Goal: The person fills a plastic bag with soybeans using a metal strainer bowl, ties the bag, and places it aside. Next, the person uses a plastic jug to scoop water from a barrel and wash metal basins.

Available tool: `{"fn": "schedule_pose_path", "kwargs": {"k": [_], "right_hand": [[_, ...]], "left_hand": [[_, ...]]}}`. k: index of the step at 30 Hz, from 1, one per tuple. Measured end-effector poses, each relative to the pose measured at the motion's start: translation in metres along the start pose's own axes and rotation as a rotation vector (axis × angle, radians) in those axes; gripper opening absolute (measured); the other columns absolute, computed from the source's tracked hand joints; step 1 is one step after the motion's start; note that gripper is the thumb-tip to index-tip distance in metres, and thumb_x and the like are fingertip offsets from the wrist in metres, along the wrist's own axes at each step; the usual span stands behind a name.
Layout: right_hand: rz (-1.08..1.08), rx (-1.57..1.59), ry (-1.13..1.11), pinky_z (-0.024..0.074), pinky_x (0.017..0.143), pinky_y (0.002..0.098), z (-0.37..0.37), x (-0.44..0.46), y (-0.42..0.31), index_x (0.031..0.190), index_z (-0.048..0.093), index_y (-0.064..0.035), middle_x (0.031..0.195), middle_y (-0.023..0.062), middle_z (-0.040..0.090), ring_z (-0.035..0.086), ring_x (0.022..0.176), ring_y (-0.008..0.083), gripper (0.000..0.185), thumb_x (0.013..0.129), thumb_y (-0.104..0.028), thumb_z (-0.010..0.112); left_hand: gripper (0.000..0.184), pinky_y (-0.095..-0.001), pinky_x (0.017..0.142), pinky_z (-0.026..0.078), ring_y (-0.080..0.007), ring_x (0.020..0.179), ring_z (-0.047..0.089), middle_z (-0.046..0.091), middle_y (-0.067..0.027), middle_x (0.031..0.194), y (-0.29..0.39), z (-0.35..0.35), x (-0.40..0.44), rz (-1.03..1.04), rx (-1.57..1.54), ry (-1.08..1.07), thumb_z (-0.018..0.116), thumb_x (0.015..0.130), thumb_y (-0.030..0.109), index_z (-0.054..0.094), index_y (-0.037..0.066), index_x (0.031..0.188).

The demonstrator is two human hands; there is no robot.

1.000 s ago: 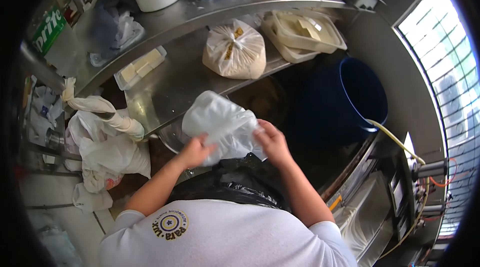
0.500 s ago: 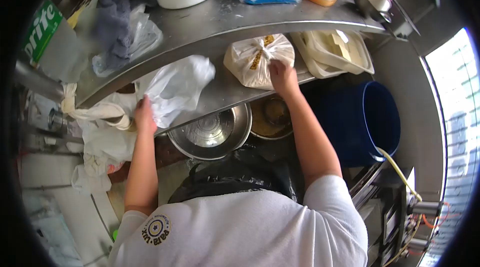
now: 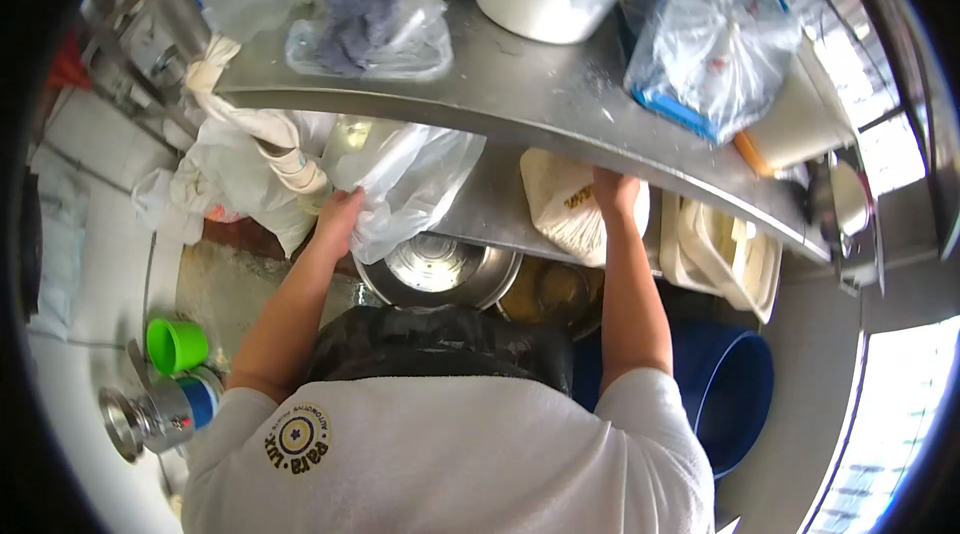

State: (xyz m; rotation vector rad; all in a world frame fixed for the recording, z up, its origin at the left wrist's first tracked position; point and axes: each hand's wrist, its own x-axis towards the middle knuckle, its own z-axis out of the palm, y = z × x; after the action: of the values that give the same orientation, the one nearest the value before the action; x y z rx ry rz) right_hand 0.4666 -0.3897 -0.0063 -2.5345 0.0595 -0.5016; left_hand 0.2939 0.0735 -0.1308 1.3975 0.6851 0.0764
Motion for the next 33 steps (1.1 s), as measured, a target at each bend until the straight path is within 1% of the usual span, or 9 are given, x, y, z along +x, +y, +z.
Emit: {"fn": "schedule_pose_path", "kwargs": {"k": [2,10,13,14,17,18,24,30,33], "right_hand": [[-0.525,-0.796,0.081,0.05,0.106,0.0423,0.002,0.001,0.014,0.122,0.072,-0.0015,0.131,0.0196,0.068,0.062,0.126,0.0365,0.036,0.088,-0.002,0.061],[-0.781,-0.422,0.179,0.0411,0.109,0.04,-0.019,-0.008,-0.028,0.133,0.057,0.0036,0.135,0.0178,0.062,0.057,0.123,0.0319,0.037,0.097,-0.004,0.058],[-0.379,0.184,-0.135,0.0405,0.109,0.042,-0.021,-0.039,-0.111,0.128,0.062,-0.0006,0.131,0.0165,0.064,0.056,0.121,0.0308,0.031,0.097,-0.005,0.059],[-0.813,-0.643,-0.024,0.045,0.103,0.04,-0.016,-0.045,-0.122,0.116,0.068,-0.0009,0.118,0.0135,0.069,0.062,0.11,0.0295,0.022,0.098,-0.004,0.057],[-0.438,0.735,-0.245,0.0542,0.082,0.0428,0.021,-0.071,-0.18,0.108,0.068,-0.0013,0.099,0.0203,0.071,0.067,0.09,0.0375,0.022,0.087,-0.008,0.074],[-0.48,0.521,-0.299,0.0493,0.066,0.0365,0.036,-0.081,-0.178,0.098,0.064,-0.0071,0.08,0.013,0.062,0.057,0.069,0.0221,0.019,0.086,-0.011,0.078],[-0.758,0.413,-0.455,0.0532,0.056,0.0471,0.061,-0.156,-0.194,0.103,0.059,-0.0106,0.067,0.0159,0.064,0.067,0.061,0.0376,0.021,0.089,-0.016,0.074],[-0.844,0.43,-0.398,0.0554,0.059,0.0456,0.062,-0.167,-0.186,0.1,0.06,-0.0093,0.073,0.015,0.067,0.069,0.066,0.0353,0.019,0.088,-0.014,0.074],[-0.816,0.382,-0.405,0.0564,0.061,0.0451,0.063,-0.167,-0.183,0.1,0.061,-0.0077,0.077,0.0155,0.068,0.07,0.069,0.0353,0.019,0.087,-0.013,0.074]], "left_hand": [[0.034,-0.048,0.072,0.052,-0.0364,0.08,0.068,0.071,-0.0201,0.091,0.016,0.008,-0.009,0.17,0.294,0.095,0.065,0.098,0.03,0.064,-0.003,0.102],[0.028,-0.0533,0.075,0.052,-0.0483,0.087,0.068,0.07,-0.0274,0.088,0.04,0.041,-0.013,0.524,0.629,0.345,0.066,0.093,0.026,0.062,-0.002,0.094],[0.029,-0.0543,0.077,0.051,-0.0493,0.087,0.066,0.069,-0.0285,0.091,0.039,0.049,-0.008,0.476,0.593,0.266,0.066,0.093,0.026,0.062,-0.002,0.101],[0.03,-0.0543,0.078,0.051,-0.0493,0.087,0.065,0.069,-0.0291,0.092,0.037,0.051,-0.008,0.486,0.545,0.232,0.067,0.092,0.025,0.062,-0.002,0.104],[0.029,-0.0517,0.077,0.051,-0.0465,0.084,0.064,0.065,-0.0265,0.084,0.048,0.055,-0.045,0.663,0.441,0.329,0.066,0.094,0.028,0.064,0.001,0.102],[0.027,-0.0508,0.076,0.051,-0.0448,0.083,0.064,0.063,-0.0253,0.081,0.05,0.051,-0.066,0.856,0.44,0.424,0.066,0.095,0.028,0.064,0.002,0.099],[0.021,-0.0473,0.068,0.05,-0.0389,0.077,0.063,0.063,-0.0164,0.082,0.088,-0.022,-0.143,0.663,0.874,-0.145,0.067,0.097,0.022,0.066,0.002,0.101],[0.029,-0.0466,0.077,0.056,-0.0362,0.087,0.069,0.071,-0.0177,0.094,0.13,0.046,-0.039,1.145,0.834,0.362,0.07,0.093,0.033,0.071,0.004,0.097],[0.025,-0.0493,0.083,0.056,-0.0368,0.097,0.071,0.073,-0.0204,0.104,0.159,0.111,-0.009,0.516,0.955,-0.165,0.069,0.091,0.027,0.073,0.004,0.097]]}}
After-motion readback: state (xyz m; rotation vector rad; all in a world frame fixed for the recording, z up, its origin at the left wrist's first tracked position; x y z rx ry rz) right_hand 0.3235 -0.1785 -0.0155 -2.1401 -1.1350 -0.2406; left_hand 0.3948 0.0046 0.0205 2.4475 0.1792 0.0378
